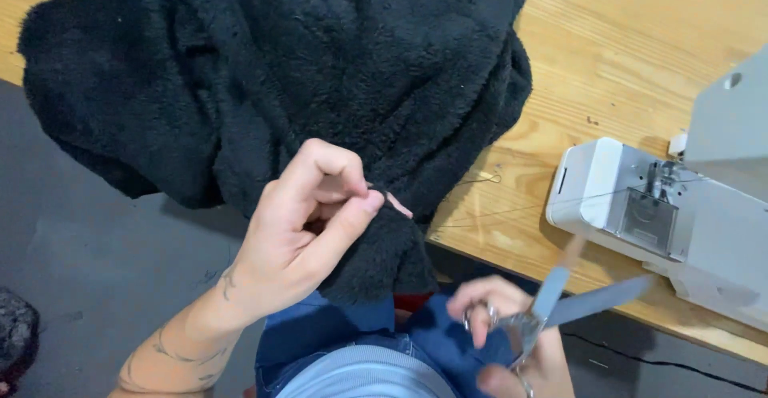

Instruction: Sewing fabric with a machine, cutting thread and fabric with scissors, and measuring and cutting elastic tape from a roll.

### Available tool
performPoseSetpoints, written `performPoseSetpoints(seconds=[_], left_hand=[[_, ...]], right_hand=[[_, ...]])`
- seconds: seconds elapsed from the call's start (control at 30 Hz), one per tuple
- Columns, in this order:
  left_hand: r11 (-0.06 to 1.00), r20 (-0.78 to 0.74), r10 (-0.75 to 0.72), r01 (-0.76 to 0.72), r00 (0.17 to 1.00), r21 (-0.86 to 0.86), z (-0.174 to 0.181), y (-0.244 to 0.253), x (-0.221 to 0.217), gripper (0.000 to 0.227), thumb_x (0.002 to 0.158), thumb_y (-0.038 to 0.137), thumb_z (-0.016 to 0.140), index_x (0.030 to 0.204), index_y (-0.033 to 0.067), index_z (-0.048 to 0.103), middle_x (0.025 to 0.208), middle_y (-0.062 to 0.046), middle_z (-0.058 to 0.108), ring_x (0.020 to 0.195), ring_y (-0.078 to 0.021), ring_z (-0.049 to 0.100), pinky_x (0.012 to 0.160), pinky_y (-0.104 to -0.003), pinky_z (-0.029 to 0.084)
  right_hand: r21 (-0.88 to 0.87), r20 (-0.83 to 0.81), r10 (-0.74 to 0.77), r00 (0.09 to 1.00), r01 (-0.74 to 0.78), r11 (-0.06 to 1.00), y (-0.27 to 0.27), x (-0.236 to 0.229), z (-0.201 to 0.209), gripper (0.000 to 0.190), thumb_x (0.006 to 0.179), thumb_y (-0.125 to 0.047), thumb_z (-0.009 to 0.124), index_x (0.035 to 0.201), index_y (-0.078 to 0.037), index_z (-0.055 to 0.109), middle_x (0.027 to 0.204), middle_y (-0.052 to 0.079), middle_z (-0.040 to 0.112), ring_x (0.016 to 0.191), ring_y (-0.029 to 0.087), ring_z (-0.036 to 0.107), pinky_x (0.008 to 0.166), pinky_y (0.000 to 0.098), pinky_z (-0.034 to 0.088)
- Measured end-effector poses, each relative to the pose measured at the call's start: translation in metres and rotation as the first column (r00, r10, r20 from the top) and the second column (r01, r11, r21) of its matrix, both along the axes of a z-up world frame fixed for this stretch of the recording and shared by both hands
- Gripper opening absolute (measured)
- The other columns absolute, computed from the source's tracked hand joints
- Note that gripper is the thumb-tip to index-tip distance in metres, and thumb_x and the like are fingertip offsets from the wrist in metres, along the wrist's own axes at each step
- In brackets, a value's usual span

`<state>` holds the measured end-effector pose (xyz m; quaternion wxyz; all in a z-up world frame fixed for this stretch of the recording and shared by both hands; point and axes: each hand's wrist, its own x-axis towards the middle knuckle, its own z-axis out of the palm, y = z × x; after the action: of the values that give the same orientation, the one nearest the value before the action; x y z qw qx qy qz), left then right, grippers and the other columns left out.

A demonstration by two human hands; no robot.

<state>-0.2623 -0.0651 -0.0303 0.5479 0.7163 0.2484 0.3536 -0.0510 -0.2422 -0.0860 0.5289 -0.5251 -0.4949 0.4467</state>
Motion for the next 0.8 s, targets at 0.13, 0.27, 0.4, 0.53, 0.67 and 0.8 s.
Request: performPoseSetpoints(seconds=[0.13, 0.27, 0.4, 0.53, 0.67, 0.8], left_hand=[[0.996, 0.026, 0.018, -0.020, 1.000, 0.090, 0.004, 0.002, -0.001, 0.006, 0.102, 0.008, 0.051, 0.106, 0.0048, 0.053, 0.092, -0.007, 0.074, 0.076, -0.0115, 0.066, 0.074, -0.023, 0.050], [0.992, 0.019, -0.050, 0.047, 0.999, 0.116, 0.006, 0.000, -0.001, 0.019, 0.103, 0.011, 0.045, 0.104, 0.0035, 0.062, 0.098, -0.011, 0.075, 0.089, -0.0183, 0.075, 0.087, -0.028, 0.058], [0.978, 0.005, -0.093, 0.091, 0.996, 0.188, 0.008, 0.000, -0.003, 0.024, 0.103, 0.010, 0.041, 0.100, 0.0029, 0.063, 0.098, -0.009, 0.077, 0.088, -0.0186, 0.074, 0.085, -0.030, 0.055], [0.934, -0.035, -0.206, 0.207, 0.978, 0.292, 0.007, 0.001, -0.005, 0.030, 0.103, 0.006, 0.038, 0.093, 0.0104, 0.067, 0.107, -0.008, 0.071, 0.094, -0.0202, 0.071, 0.090, -0.034, 0.047], [0.909, 0.014, -0.269, 0.249, 0.963, 0.333, 0.014, 0.000, 0.007, 0.021, 0.087, -0.003, 0.050, 0.088, 0.0074, 0.068, 0.097, -0.010, 0.069, 0.098, -0.0250, 0.075, 0.088, -0.036, 0.050], [0.871, -0.054, -0.410, 0.408, 0.911, 0.273, 0.010, 0.012, 0.011, 0.019, 0.092, 0.011, 0.076, 0.110, 0.0145, 0.072, 0.108, -0.006, 0.063, 0.087, -0.0164, 0.065, 0.085, -0.030, 0.051]], right_hand=[[-0.161, 0.117, 0.198, 0.973, -0.178, 0.971, -0.010, 0.009, -0.018, 0.074, 0.083, -0.080, 0.063, 0.088, -0.006, 0.067, 0.085, 0.007, 0.062, 0.068, 0.015, 0.058, 0.068, 0.0296, 0.045], [-0.371, 0.214, 0.239, 0.947, -0.148, 0.917, -0.003, 0.003, -0.009, 0.052, 0.073, -0.060, 0.076, 0.077, -0.009, 0.066, 0.075, 0.001, 0.054, 0.068, 0.016, 0.049, 0.064, 0.0278, 0.034], [-0.247, 0.276, 0.232, 0.933, -0.164, 0.955, 0.008, -0.001, 0.004, 0.062, 0.075, -0.073, 0.069, 0.068, -0.013, 0.057, 0.079, 0.001, 0.059, 0.071, 0.016, 0.053, 0.068, 0.0268, 0.039], [-0.342, 0.236, 0.101, 0.966, -0.014, 0.940, 0.013, -0.004, 0.014, 0.053, 0.057, -0.058, 0.070, 0.072, -0.008, 0.059, 0.076, 0.002, 0.056, 0.066, 0.016, 0.044, 0.060, 0.0293, 0.036], [-0.222, 0.264, 0.109, 0.958, -0.049, 0.974, 0.008, 0.005, 0.019, 0.079, 0.074, -0.092, 0.054, 0.072, -0.014, 0.065, 0.078, 0.003, 0.064, 0.067, 0.014, 0.056, 0.057, 0.0281, 0.044], [-0.180, 0.177, 0.051, 0.983, -0.018, 0.984, 0.004, 0.014, 0.032, 0.080, 0.078, -0.091, 0.059, 0.081, -0.011, 0.065, 0.088, 0.007, 0.067, 0.065, 0.014, 0.052, 0.063, 0.0292, 0.048]])
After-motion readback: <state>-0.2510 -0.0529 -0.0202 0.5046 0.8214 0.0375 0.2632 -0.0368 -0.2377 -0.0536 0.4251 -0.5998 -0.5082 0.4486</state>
